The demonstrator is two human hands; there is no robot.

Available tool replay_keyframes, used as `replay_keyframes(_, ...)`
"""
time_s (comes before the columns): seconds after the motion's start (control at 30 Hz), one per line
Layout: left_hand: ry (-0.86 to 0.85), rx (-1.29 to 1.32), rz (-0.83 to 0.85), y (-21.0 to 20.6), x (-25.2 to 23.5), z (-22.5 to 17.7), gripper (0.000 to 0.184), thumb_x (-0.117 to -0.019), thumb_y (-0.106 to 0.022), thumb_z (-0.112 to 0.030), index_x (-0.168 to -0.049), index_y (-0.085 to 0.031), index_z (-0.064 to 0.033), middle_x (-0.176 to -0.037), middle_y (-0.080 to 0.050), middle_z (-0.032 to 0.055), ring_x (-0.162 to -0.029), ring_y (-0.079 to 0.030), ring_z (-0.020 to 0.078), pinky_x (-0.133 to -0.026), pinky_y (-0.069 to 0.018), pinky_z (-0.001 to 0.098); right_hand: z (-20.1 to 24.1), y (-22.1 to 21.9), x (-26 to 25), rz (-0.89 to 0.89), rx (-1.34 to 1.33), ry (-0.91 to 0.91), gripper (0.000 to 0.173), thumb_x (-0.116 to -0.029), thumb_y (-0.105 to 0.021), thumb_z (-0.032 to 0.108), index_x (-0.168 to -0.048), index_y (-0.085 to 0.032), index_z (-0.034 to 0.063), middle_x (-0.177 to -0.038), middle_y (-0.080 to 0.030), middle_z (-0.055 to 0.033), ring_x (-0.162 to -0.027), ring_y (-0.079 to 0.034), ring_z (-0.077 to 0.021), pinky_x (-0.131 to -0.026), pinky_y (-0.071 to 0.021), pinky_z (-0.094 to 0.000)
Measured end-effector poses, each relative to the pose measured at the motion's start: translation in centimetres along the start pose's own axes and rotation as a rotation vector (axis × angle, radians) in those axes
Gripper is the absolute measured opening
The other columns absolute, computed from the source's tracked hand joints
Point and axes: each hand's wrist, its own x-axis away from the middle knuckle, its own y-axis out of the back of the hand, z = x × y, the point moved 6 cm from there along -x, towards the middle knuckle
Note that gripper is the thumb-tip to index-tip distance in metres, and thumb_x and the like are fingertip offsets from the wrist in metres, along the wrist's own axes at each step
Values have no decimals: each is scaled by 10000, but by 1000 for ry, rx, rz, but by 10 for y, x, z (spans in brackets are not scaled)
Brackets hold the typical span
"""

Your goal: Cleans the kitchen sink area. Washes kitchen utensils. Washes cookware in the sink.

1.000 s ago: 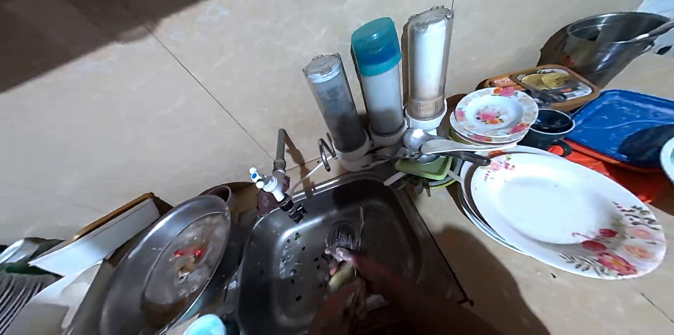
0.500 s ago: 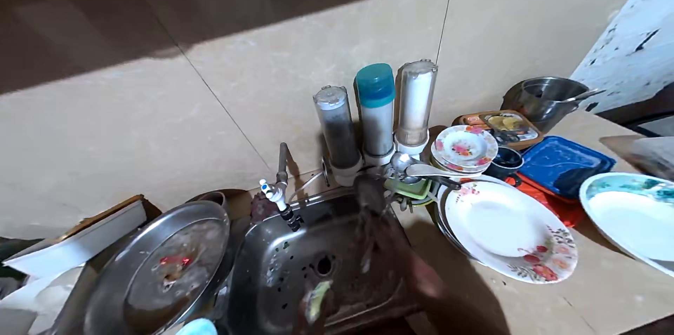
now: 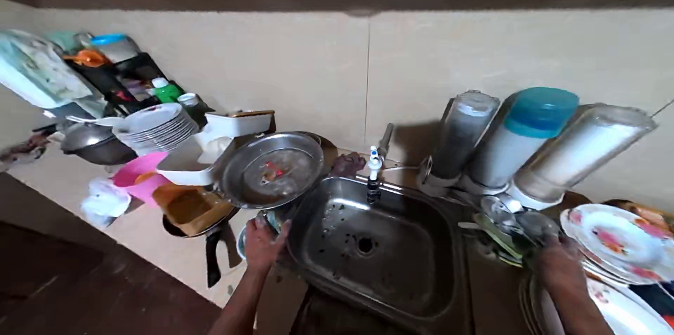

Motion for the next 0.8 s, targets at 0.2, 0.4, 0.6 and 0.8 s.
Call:
replay_keyframes(0.2,-91,-326,176,-37,-12,16,855,-977,-609,-513,-1620,-271,-60,-1664,-251,248,-1548,-201,460,-1192,-150,710,6,2,9,68,90,-5,480,-1022,-590,243,-1430,-540,-5,-1558,-348,-343,-1426,-350,-551,-1105,-341,-703)
replay_keyframes(0.4,-113,-403,274,-21,-30,47,825,-981,-568,-501,-1623,-270,-77,-1680,-256,186,-1552,-216,419,-1213,-119,675,100,27,75,156,-150,390,382,-1056,-505,213,-1253,-637,-88,-1154,-678,-315,-1072,-673,-448,-957,-510,-595)
replay_keyframes(0.6,-127,-288,221,-19,-42,61,879,-952,-520,-643,-1559,-399,-20,-1640,-325,229,-1523,-274,453,-1216,-167,648,315,-67,174,548,-650,551,281,-1028,-571,126,-1195,-665,-79,-1078,-716,-208,-965,-705,-256,-900,-570,-415)
replay_keyframes(0.8,-276,-27,99,-3,-33,62,704,-987,-606,-443,-1463,-501,65,-1563,-411,303,-1464,-369,498,-1205,-250,642,464,-150,147,331,-847,226,724,-957,-698,147,-1531,-313,-69,-1560,-331,-333,-1431,-390,-426,-1164,-365,-489)
